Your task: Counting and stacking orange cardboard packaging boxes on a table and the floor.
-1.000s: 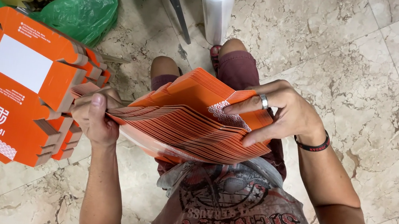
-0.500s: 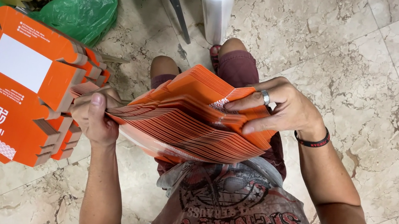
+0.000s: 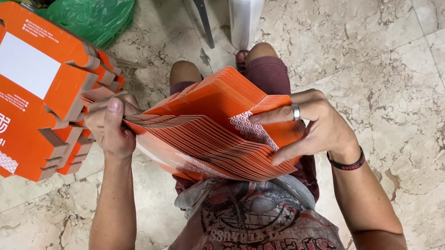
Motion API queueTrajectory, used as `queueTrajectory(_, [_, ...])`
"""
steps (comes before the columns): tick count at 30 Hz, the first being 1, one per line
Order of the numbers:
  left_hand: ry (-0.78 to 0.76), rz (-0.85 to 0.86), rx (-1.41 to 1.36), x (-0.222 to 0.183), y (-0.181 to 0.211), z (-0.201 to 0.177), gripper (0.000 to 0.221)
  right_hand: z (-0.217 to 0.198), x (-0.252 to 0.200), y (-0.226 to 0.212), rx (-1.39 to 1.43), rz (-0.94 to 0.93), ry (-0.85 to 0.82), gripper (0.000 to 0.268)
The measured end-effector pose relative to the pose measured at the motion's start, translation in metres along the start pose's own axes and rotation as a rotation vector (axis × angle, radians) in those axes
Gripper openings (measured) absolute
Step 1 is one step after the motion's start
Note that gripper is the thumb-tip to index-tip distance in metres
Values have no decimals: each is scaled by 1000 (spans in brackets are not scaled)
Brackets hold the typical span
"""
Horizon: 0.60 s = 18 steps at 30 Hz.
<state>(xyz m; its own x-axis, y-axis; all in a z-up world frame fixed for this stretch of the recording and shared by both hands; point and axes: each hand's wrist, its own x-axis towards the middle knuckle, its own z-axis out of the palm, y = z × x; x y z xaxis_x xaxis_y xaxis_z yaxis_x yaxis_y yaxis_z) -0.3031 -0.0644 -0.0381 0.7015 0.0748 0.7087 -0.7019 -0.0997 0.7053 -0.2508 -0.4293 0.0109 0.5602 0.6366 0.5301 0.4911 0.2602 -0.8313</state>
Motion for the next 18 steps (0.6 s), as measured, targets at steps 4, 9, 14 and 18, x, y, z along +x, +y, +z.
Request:
queueTrajectory(4, [0,-6,-1,6,7,5,59,1,-1,0,-6,30,10,52])
queueTrajectory(9, [-5,2,17,3,3,3,59,0,-2,3,44,22,6,48])
queueTrajectory(14, [6,-19,5,0,-6,1,61,0,-6,8,49,30,12,44])
queueTrajectory(18, [16,-32,-23,0,-13,2,60,0,-6,9,10,55,53,30])
